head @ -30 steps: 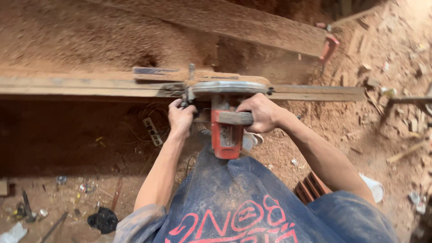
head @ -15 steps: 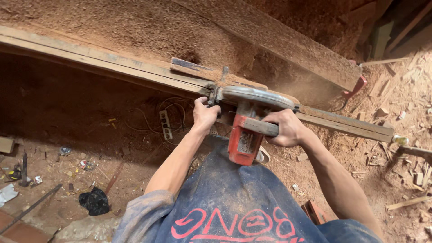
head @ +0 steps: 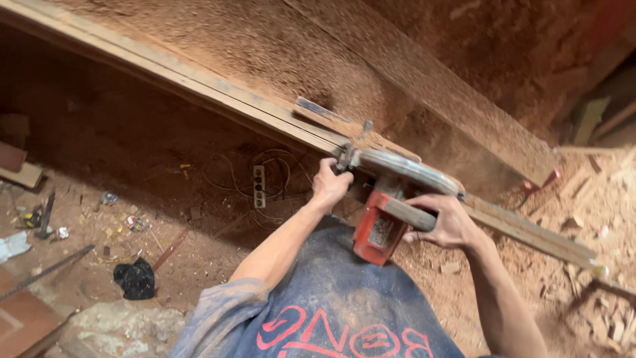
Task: The person uses a circular saw to cut a long piece of lumber into smaller sections, making multiple passes to sever the wood.
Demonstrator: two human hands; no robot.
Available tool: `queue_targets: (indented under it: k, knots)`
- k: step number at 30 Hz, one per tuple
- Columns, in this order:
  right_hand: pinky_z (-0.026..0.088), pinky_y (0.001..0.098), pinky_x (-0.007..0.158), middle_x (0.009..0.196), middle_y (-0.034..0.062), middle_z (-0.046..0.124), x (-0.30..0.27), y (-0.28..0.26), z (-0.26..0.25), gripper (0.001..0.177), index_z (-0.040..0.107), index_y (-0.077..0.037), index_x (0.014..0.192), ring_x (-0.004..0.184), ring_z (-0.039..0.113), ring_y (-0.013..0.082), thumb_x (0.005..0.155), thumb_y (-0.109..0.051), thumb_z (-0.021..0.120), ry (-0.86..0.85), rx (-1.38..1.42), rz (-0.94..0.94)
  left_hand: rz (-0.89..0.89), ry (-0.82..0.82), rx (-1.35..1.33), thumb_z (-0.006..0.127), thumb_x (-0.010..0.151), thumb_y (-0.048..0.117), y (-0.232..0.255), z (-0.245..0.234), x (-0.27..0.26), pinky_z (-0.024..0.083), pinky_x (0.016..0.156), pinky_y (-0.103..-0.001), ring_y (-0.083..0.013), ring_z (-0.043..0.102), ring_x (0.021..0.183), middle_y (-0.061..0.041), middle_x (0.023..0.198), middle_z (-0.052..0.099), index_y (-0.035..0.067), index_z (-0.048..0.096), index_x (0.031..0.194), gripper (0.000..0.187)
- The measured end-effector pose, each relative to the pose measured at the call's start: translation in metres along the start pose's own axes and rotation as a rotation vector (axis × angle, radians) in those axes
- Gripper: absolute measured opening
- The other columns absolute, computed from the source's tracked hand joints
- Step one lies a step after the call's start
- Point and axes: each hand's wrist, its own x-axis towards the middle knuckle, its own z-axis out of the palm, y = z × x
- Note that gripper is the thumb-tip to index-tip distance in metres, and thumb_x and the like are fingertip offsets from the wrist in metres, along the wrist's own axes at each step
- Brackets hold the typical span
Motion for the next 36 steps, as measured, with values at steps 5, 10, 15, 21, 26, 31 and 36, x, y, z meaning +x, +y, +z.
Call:
queue_targets:
  k: [5, 10, 15, 21, 26, 31, 36]
  knots:
    - [0.058, 0.0374, 0.086, 0.111, 0.0146, 0.076, -0.012, -0.018, 0.018, 0.062, 0.068, -0.005, 0.122, 0.098, 0.074, 0.0265, 0.067, -0.025, 0.09, 0.239, -0.022, -0.1, 0.0, 0.015, -0.003, 0.073, 0.071, 0.033, 0.001, 0.001, -0.002, 0.046, 0.105, -0.045, -0.0404, 0.062, 0.119, -0.026, 0.124, 0.067, 0.011, 0.046, 0.143, 0.08]
    - [0.061, 0.0325, 0.084, 0.107, 0.0095, 0.079, -0.01, -0.025, 0.027, 0.052, 0.071, -0.01, 0.121, 0.093, 0.079, 0.0211, 0.071, -0.016, 0.086, 0.263, 0.029, 0.033, 0.007, 0.029, -0.044, 0.076, 0.072, 0.031, 0.006, -0.003, -0.007, 0.044, 0.107, -0.046, -0.0439, 0.06, 0.12, -0.029, 0.125, 0.062, 0.009, 0.021, 0.153, 0.1]
    - [0.059, 0.0334, 0.082, 0.102, 0.01, 0.079, -0.007, -0.019, 0.025, 0.052, 0.071, -0.01, 0.116, 0.091, 0.077, 0.0215, 0.067, -0.011, 0.087, 0.259, 0.024, 0.016, 0.01, -0.007, -0.116, 0.072, 0.071, 0.031, 0.004, -0.002, -0.008, 0.044, 0.105, -0.046, -0.0419, 0.062, 0.117, -0.025, 0.123, 0.065, 0.011, 0.004, 0.159, 0.114]
    - [0.06, 0.0315, 0.079, 0.102, 0.0088, 0.079, -0.001, -0.022, 0.03, 0.046, 0.073, -0.011, 0.111, 0.088, 0.078, 0.0203, 0.066, -0.008, 0.083, 0.3, -0.003, 0.032, 0.076, 0.01, -0.134, 0.071, 0.072, 0.03, -0.007, 0.0, 0.0, 0.047, 0.102, -0.044, -0.0403, 0.065, 0.111, -0.026, 0.115, 0.068, 0.004, 0.015, 0.158, 0.105]
    - [0.06, 0.031, 0.076, 0.095, 0.0081, 0.079, 0.009, -0.03, 0.032, 0.042, 0.074, -0.011, 0.108, 0.082, 0.078, 0.0196, 0.068, -0.01, 0.085, 0.33, -0.009, 0.037, 0.111, 0.028, -0.126, 0.073, 0.073, 0.028, -0.013, -0.005, 0.011, 0.047, 0.102, -0.044, -0.0396, 0.063, 0.113, -0.026, 0.119, 0.065, 0.002, 0.027, 0.153, 0.096]
    - [0.061, 0.0308, 0.074, 0.092, 0.0077, 0.079, 0.017, -0.04, 0.037, 0.042, 0.074, -0.01, 0.107, 0.08, 0.078, 0.0181, 0.067, -0.012, 0.086, 0.353, -0.027, 0.028, 0.122, 0.014, -0.124, 0.072, 0.073, 0.027, -0.014, -0.016, 0.016, 0.047, 0.103, -0.042, -0.038, 0.063, 0.114, -0.026, 0.12, 0.066, 0.001, 0.035, 0.148, 0.087]
    - [0.063, 0.0306, 0.074, 0.093, 0.0075, 0.079, 0.028, -0.043, 0.044, 0.044, 0.073, -0.009, 0.108, 0.08, 0.078, 0.017, 0.065, -0.011, 0.084, 0.329, -0.005, 0.02, 0.104, -0.006, -0.118, 0.071, 0.073, 0.025, -0.014, -0.032, 0.021, 0.046, 0.104, -0.041, -0.0363, 0.062, 0.117, -0.025, 0.123, 0.066, 0.003, 0.049, 0.14, 0.074]
